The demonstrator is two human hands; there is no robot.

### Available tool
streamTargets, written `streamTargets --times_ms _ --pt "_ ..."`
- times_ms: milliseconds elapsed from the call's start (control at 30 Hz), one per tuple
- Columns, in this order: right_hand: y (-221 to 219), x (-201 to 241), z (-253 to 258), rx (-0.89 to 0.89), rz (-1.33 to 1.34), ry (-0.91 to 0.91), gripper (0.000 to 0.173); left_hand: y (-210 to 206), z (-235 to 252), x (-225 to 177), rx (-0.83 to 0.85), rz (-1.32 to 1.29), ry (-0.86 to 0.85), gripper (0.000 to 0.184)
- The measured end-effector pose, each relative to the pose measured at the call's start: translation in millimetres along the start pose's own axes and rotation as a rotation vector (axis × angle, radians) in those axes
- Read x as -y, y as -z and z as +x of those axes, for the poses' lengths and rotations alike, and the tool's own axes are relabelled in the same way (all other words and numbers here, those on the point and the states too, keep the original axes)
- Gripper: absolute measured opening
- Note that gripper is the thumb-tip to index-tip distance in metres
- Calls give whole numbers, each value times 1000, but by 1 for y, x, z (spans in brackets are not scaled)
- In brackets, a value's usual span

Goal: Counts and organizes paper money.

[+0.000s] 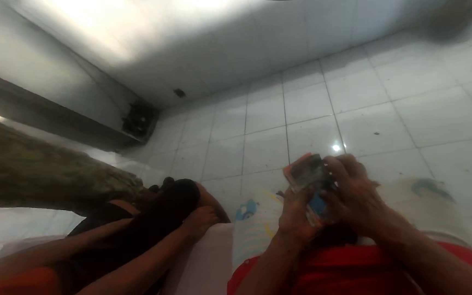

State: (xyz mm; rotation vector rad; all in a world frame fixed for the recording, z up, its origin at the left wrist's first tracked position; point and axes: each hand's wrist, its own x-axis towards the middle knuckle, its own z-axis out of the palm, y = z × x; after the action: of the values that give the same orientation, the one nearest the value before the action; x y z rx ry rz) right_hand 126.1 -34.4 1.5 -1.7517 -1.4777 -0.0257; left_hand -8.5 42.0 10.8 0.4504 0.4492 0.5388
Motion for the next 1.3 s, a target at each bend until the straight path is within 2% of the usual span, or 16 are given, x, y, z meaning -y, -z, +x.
streamTargets --times_ms 100,167,267,367,433,533,600,700,833,1033,1233,1300 --pt "1 -2 1 66 135 -147 61 1 2 0 55 25 -9 32" --pt "5 -3 2 139 254 -264 57 -1 1 0 46 98 -24 34" --pt "8 -7 3 154 375 -280 35 -7 -2 2 -57 225 -32 30" --pt "5 -13 2 59 502 -246 15 -9 -3 5 -96 245 -27 27" --pt "5 -14 2 9 530 -258 15 -10 -3 6 -99 215 -1 16" --pt "4 -19 1 -74 515 -263 23 -12 -5 6 -153 153 38 31" --pt "5 -24 2 -135 552 -263 24 -12 -5 6 -187 125 33 31" --pt "14 -21 7 -186 725 -430 18 -9 -5 4 -181 76 -28 17" --pt "19 -19 12 -170 969 -636 28 -11 -3 3 -229 152 -135 12" --pt "15 -24 8 -80 1009 -498 24 -14 1 1 -353 307 -199 15" --pt "11 -23 7 -4 961 -372 35 -16 1 1 -400 345 -146 16" --pt "10 -21 7 34 901 -381 36 -17 -1 3 -389 365 -94 19"
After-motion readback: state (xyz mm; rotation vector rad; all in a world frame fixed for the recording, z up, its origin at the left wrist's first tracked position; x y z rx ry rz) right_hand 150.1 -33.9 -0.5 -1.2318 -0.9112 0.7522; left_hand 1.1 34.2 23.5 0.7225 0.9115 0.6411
